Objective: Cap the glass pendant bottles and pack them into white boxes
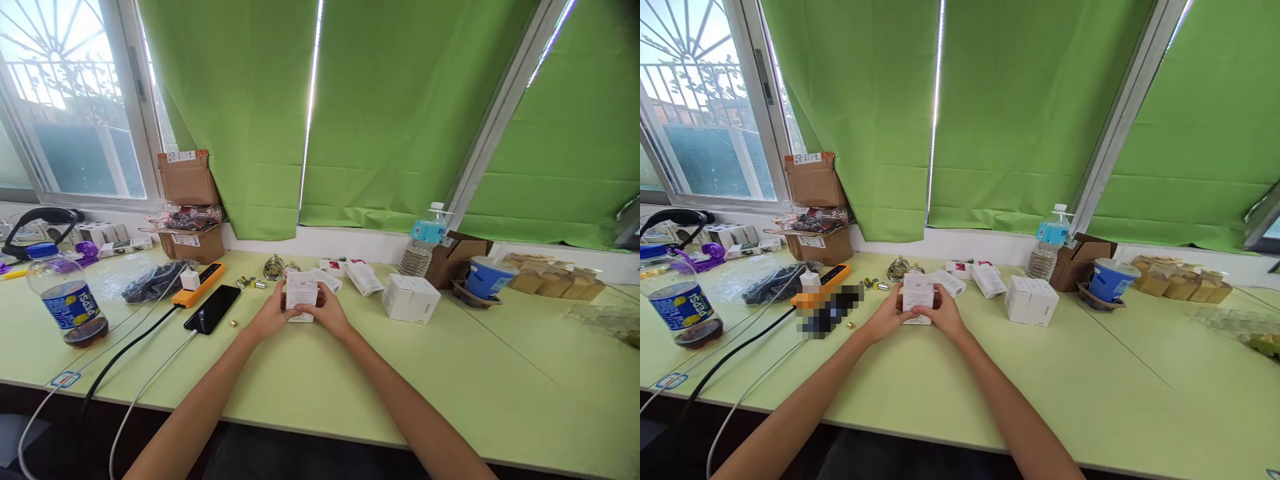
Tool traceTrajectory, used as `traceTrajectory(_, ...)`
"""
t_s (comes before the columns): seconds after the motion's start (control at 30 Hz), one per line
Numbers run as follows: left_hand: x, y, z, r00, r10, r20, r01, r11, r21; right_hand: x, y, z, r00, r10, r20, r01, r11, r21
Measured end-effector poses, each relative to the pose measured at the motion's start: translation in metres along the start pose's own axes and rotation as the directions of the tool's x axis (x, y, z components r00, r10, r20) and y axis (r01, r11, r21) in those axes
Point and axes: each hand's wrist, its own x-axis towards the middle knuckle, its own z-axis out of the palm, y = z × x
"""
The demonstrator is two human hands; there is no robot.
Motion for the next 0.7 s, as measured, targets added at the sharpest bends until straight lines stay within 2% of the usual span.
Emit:
traceTrajectory(0.07,0.001,0.0,0.002,0.996,0.042,-0.083,-0.039,0.998,0.045,0.001,0.002,-0.001,0.996,-0.018,-0.085,0.017,1.0,-0.015)
traceTrajectory(0.17,0.001,0.005,0.001,0.973,0.152,-0.175,-0.12,0.977,0.178,-0.001,0.0,-0.001,0.973,-0.115,-0.201,0.097,0.99,-0.1)
traceTrajectory(0.33,-0.001,0.017,-0.002,0.96,0.241,-0.143,-0.188,0.932,0.309,-0.005,-0.012,0.001,0.966,-0.236,-0.105,0.209,0.953,-0.217)
traceTrajectory(0.5,0.003,0.019,-0.003,0.949,0.253,-0.189,-0.208,0.951,0.228,-0.006,-0.018,0.006,0.967,-0.243,-0.075,0.221,0.949,-0.227)
traceTrajectory(0.63,0.006,0.017,0.001,0.935,0.175,-0.309,-0.16,0.985,0.071,-0.005,-0.013,0.012,0.958,-0.217,-0.188,0.188,0.969,-0.161)
traceTrajectory(0.7,0.007,0.017,0.003,0.931,0.147,-0.334,-0.153,0.988,0.008,-0.004,-0.012,0.015,0.955,-0.209,-0.212,0.188,0.976,-0.112)
